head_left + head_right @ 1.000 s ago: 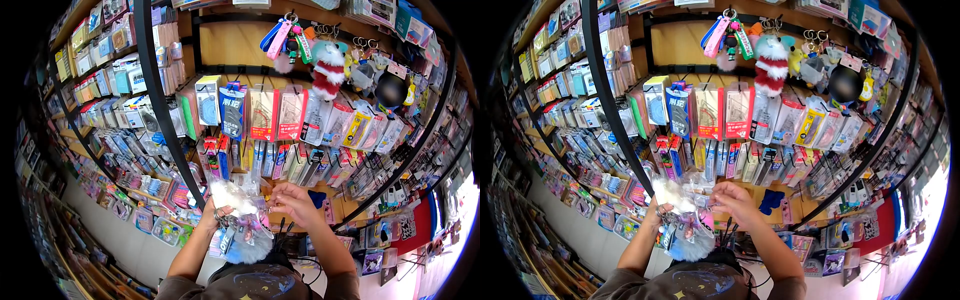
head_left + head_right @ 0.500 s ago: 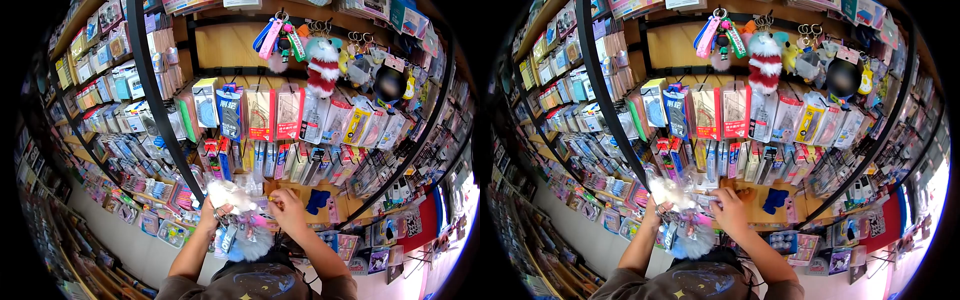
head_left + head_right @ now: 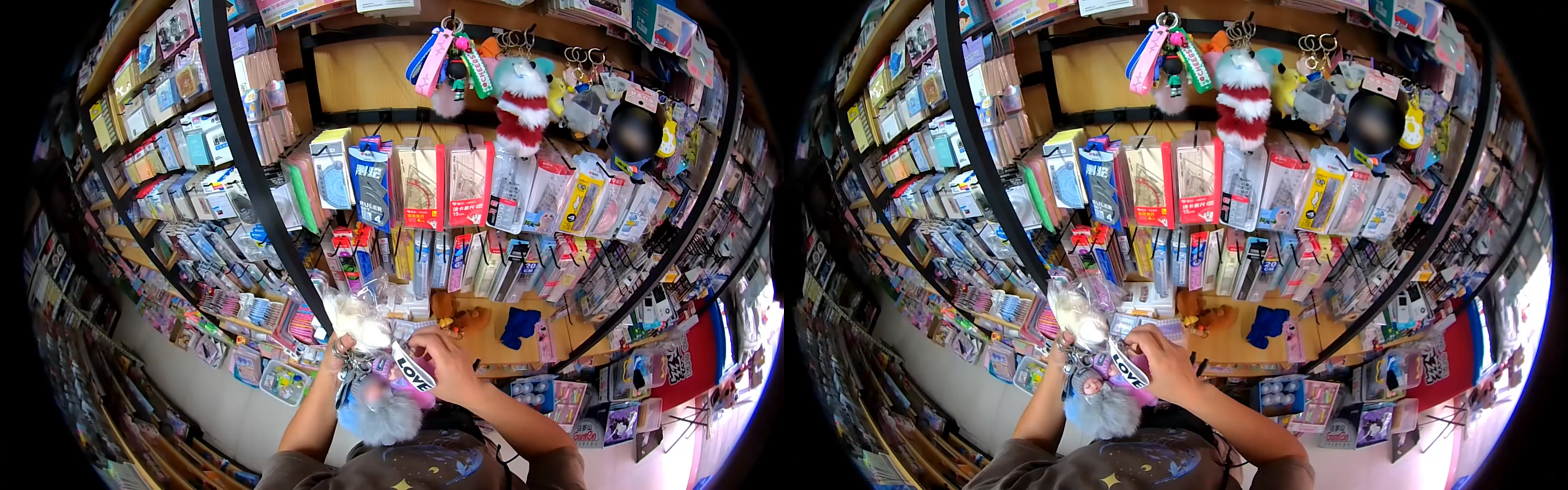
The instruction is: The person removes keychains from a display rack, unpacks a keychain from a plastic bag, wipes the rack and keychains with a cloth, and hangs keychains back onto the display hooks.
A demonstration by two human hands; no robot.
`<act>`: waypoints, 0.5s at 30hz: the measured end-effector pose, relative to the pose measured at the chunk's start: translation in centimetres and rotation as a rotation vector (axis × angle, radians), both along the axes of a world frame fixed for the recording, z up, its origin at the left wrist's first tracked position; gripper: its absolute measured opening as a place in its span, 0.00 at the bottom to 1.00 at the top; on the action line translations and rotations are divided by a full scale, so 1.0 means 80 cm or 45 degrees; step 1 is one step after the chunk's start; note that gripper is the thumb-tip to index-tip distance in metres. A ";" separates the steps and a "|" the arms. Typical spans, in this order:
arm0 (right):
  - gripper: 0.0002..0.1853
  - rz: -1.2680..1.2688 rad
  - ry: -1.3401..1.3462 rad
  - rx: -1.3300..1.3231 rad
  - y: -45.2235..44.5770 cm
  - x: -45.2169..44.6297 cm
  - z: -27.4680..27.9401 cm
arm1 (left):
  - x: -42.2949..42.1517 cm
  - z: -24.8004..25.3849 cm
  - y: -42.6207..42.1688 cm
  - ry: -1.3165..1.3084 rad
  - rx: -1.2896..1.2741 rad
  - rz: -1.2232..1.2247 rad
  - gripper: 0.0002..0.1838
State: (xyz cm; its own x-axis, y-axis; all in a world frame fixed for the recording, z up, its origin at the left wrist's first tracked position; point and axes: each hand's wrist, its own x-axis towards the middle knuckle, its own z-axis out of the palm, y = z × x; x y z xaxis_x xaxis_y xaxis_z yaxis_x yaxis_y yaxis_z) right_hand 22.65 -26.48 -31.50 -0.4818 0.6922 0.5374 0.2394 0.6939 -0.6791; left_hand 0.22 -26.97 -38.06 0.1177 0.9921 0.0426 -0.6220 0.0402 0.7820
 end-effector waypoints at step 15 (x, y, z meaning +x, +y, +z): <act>0.03 0.260 0.270 -0.371 0.043 0.000 0.037 | 0.016 0.004 -0.003 -0.027 0.009 -0.109 0.44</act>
